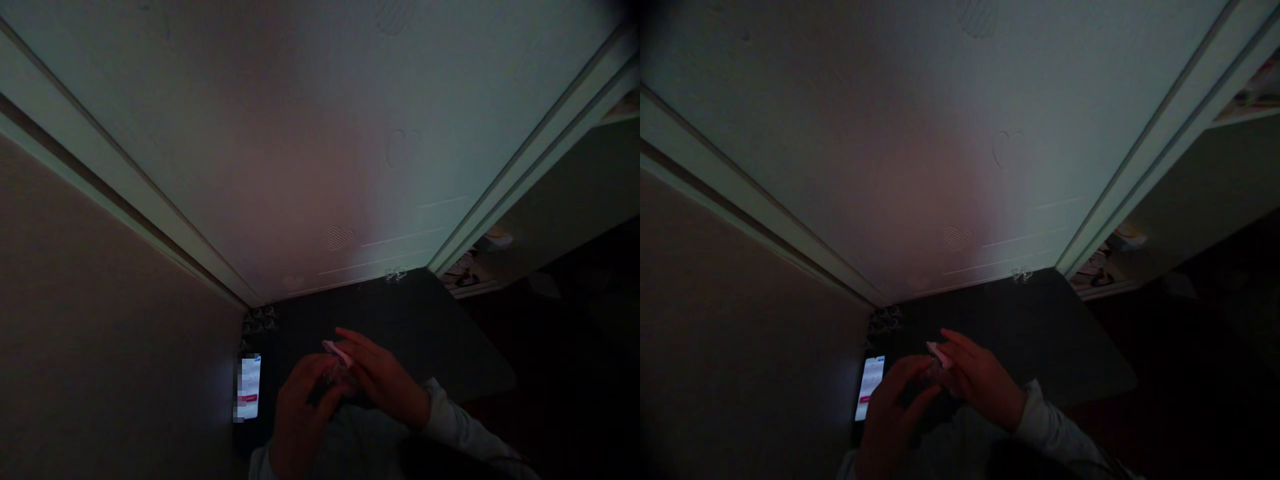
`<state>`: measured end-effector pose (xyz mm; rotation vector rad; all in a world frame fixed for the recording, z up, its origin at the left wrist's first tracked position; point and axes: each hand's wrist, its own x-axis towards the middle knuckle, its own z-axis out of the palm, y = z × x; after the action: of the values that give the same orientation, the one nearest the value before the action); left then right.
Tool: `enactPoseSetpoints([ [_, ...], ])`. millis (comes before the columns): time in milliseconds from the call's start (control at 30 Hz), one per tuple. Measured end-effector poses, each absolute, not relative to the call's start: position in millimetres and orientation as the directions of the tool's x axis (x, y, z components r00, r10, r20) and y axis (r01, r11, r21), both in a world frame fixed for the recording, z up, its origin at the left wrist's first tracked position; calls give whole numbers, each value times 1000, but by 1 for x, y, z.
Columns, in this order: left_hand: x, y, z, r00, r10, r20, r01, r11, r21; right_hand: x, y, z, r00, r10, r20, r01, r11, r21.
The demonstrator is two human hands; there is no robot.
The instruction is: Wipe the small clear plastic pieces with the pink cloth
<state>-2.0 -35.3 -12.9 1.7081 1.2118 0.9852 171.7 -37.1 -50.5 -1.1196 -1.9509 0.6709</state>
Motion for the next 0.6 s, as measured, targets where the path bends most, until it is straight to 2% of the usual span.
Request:
enactPoseSetpoints([
  [200,-3,-35,-22,259,944,202,325,-282,903,178,-33,-45,-294,909,296,357,392,-848],
  [400,-5,-35,-27,381,867,323,369,-462,806,185,-37,-48,-321,935,149,192,219,-957],
  [500,-3,-36,-26,404,848,344,378,-497,781,186,-37,-49,-270,960,72,197,128,-972],
  [600,0,-38,-25,413,833,368,388,-527,756,182,-35,-50,-139,986,91,247,123,-961],
])
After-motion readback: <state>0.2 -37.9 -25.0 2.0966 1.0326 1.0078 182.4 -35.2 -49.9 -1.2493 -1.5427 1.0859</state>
